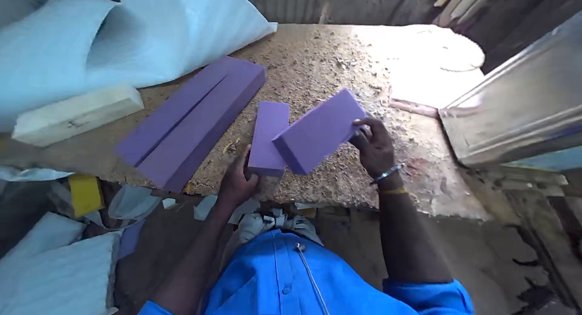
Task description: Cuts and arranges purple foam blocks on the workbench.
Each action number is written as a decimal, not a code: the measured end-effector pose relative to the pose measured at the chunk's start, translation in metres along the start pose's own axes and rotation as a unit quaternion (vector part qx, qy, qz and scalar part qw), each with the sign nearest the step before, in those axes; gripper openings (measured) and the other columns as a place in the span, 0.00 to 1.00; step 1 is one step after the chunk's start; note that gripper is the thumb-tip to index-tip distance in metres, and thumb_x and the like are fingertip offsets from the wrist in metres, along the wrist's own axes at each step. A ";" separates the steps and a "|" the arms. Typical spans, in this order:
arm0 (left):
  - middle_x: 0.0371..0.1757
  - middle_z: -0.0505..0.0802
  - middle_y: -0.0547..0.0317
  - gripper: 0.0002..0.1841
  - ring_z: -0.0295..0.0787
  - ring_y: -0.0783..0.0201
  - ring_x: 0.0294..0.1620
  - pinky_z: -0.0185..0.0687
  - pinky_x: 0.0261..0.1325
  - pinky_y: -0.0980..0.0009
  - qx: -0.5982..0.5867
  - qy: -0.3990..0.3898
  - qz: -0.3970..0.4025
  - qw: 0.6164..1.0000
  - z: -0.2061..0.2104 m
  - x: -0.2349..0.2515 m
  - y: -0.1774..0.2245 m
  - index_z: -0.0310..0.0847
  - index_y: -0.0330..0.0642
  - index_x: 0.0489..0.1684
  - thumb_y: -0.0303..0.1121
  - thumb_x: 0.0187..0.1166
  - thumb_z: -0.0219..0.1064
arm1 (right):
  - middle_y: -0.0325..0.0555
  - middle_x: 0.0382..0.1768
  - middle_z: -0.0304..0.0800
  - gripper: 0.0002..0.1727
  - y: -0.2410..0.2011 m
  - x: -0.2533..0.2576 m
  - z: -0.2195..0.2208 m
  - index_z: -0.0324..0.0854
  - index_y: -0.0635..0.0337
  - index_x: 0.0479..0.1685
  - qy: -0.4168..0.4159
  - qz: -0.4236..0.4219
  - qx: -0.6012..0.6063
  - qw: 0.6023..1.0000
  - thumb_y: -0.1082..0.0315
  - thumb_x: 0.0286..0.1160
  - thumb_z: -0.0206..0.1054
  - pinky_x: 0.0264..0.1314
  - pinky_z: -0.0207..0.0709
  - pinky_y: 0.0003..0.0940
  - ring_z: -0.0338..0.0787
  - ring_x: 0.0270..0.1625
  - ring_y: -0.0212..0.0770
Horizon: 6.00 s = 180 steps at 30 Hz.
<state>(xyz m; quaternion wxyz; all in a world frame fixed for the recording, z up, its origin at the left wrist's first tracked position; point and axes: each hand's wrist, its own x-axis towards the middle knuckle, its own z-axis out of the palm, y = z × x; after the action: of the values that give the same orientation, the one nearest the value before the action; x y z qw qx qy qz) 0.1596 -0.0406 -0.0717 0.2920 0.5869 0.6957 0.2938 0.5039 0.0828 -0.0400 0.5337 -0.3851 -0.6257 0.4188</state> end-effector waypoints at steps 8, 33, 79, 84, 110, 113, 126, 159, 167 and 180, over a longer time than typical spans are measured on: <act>0.93 0.65 0.58 0.35 0.63 0.62 0.90 0.62 0.90 0.59 -0.299 -0.059 0.130 0.944 -0.040 0.014 0.023 0.50 0.45 0.95 0.52 0.90 0.40 | 0.56 0.78 0.76 0.12 -0.005 0.098 0.070 0.84 0.63 0.59 -0.241 -0.088 -0.086 0.963 0.74 0.82 0.62 0.74 0.83 0.45 0.81 0.76 0.47; 0.76 0.85 0.51 0.51 0.81 0.60 0.76 0.74 0.80 0.56 -0.309 -0.006 -0.055 0.949 -0.028 -0.009 0.051 0.71 0.39 0.82 0.75 0.82 0.25 | 0.55 0.92 0.55 0.37 -0.043 -0.034 0.118 0.63 0.61 0.88 -0.145 -0.150 -0.076 0.975 0.66 0.78 0.69 0.87 0.71 0.49 0.62 0.91 0.50; 0.91 0.68 0.55 0.35 0.73 0.63 0.85 0.74 0.84 0.64 -0.385 -0.027 0.007 0.923 0.007 0.019 0.055 0.48 0.45 0.96 0.35 0.90 0.59 | 0.55 0.78 0.78 0.14 -0.005 -0.067 0.112 0.92 0.52 0.58 -0.033 -0.162 -0.192 0.967 0.70 0.75 0.73 0.82 0.76 0.42 0.75 0.83 0.49; 0.94 0.63 0.56 0.34 0.68 0.64 0.88 0.70 0.86 0.64 -0.383 -0.027 0.002 0.924 0.011 0.015 0.061 0.44 0.45 0.97 0.38 0.93 0.55 | 0.46 0.89 0.62 0.43 -0.010 -0.071 0.108 0.58 0.47 0.91 -0.063 0.013 -0.127 0.990 0.66 0.75 0.75 0.73 0.84 0.49 0.77 0.81 0.45; 0.93 0.65 0.71 0.32 0.60 0.66 0.91 0.60 0.90 0.55 -0.442 -0.029 -0.071 0.894 0.034 -0.026 0.074 0.48 0.67 0.97 0.58 0.93 0.40 | 0.40 0.85 0.71 0.42 0.003 -0.113 0.112 0.51 0.36 0.95 -0.036 0.021 -0.093 0.995 0.72 0.82 0.65 0.66 0.88 0.42 0.89 0.68 0.39; 0.92 0.67 0.70 0.32 0.63 0.64 0.90 0.62 0.89 0.54 -0.441 -0.015 -0.084 0.894 0.035 -0.029 0.075 0.49 0.68 0.96 0.59 0.92 0.43 | 0.42 0.83 0.74 0.41 0.003 -0.117 0.114 0.55 0.40 0.94 -0.025 -0.003 -0.097 0.995 0.72 0.81 0.66 0.68 0.88 0.42 0.89 0.69 0.40; 0.90 0.70 0.65 0.35 0.68 0.59 0.87 0.68 0.83 0.47 -0.376 -0.050 -0.116 0.918 0.030 -0.039 0.061 0.51 0.69 0.95 0.65 0.89 0.44 | 0.44 0.85 0.71 0.43 0.004 -0.126 0.124 0.57 0.43 0.93 0.002 -0.001 -0.115 0.993 0.68 0.75 0.71 0.71 0.85 0.48 0.87 0.72 0.42; 0.92 0.68 0.63 0.37 0.49 0.54 0.96 0.49 0.95 0.45 -0.098 -0.116 0.245 0.958 -0.021 -0.003 0.000 0.71 0.55 0.87 0.63 0.80 0.61 | 0.46 0.61 0.87 0.37 -0.054 -0.156 0.123 0.54 0.50 0.87 0.323 0.157 0.132 0.924 0.51 0.81 0.64 0.57 0.89 0.46 0.91 0.57 0.42; 0.88 0.73 0.56 0.42 0.59 0.52 0.92 0.58 0.91 0.45 0.009 -0.045 0.365 0.930 -0.015 0.004 0.029 0.72 0.51 0.85 0.64 0.72 0.69 | 0.46 0.53 0.92 0.24 -0.040 -0.143 0.004 0.75 0.52 0.76 0.144 0.285 -0.028 0.947 0.52 0.88 0.57 0.56 0.87 0.43 0.92 0.51 0.39; 0.90 0.72 0.59 0.38 0.59 0.52 0.93 0.51 0.92 0.44 0.231 -0.106 0.402 0.879 0.118 0.020 0.127 0.72 0.59 0.86 0.70 0.82 0.49 | 0.58 0.70 0.82 0.34 -0.006 -0.173 -0.083 0.80 0.51 0.75 0.097 0.281 -0.568 0.767 0.41 0.73 0.71 0.65 0.80 0.64 0.81 0.72 0.65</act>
<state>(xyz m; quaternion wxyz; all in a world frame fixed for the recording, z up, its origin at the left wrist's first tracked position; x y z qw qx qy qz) 0.3273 0.0044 -0.0550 0.0768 0.8947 0.4125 0.1531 0.6093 -0.0703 -0.0873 0.1335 -0.8154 -0.5578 0.0783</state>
